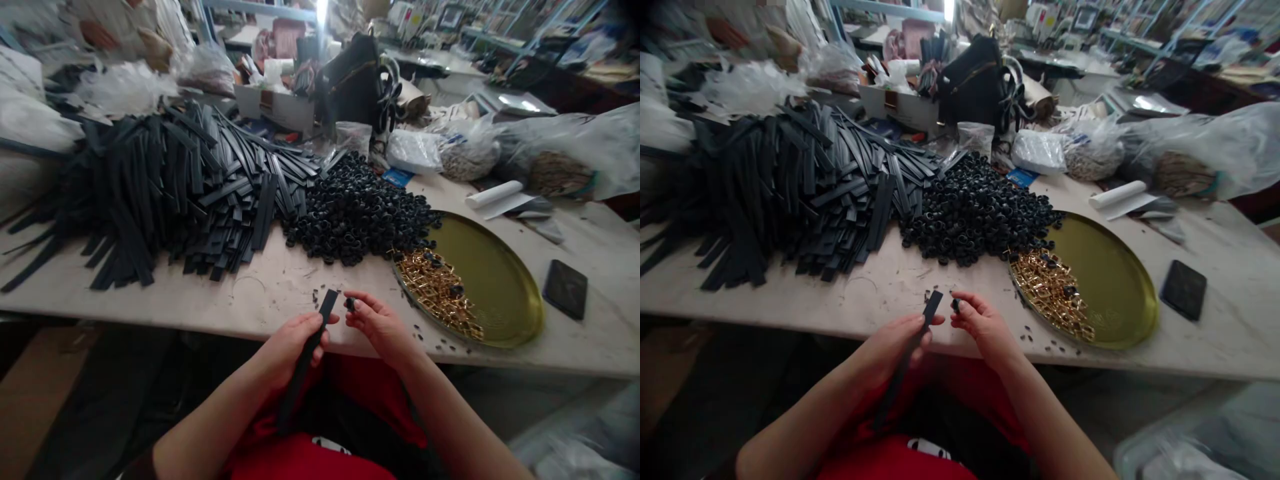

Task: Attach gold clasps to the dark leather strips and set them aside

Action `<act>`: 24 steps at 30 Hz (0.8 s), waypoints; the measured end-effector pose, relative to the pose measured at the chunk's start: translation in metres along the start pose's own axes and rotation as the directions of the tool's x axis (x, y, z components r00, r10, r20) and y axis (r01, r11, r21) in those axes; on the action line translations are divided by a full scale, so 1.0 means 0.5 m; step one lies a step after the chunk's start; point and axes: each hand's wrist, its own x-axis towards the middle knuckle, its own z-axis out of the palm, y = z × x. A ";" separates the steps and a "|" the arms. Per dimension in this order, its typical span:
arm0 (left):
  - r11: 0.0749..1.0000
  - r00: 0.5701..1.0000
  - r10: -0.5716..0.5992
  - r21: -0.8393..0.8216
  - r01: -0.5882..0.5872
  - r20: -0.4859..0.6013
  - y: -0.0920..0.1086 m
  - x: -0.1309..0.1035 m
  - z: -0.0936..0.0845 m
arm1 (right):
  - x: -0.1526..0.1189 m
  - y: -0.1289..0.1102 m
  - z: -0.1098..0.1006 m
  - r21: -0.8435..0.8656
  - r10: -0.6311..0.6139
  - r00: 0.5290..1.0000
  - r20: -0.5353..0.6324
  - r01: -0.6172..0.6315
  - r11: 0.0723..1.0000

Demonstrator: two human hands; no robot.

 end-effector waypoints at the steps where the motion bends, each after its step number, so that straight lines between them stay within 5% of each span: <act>1: 1.000 1.000 0.023 0.007 -0.023 -0.011 0.001 0.001 0.002 | -0.003 0.003 0.000 0.050 0.022 1.000 -0.002 -0.022 0.999; 9: 0.853 0.977 0.213 0.492 -0.171 -0.031 -0.001 0.002 0.007 | -0.027 0.015 0.009 0.200 0.060 0.998 0.002 -0.059 0.978; 15: 0.636 0.944 0.326 0.729 -0.253 0.043 -0.017 -0.014 0.012 | -0.045 0.022 0.007 -0.076 -0.095 0.993 -0.077 0.089 0.993; 18: 0.595 0.947 0.315 0.766 -0.244 0.057 -0.021 -0.023 0.012 | -0.058 0.024 0.006 -0.177 -0.132 0.990 -0.053 0.120 0.977; 24: 0.609 0.968 0.160 0.752 -0.251 0.194 -0.003 -0.051 0.026 | -0.095 0.024 0.004 -0.245 -0.008 0.991 0.132 0.040 0.969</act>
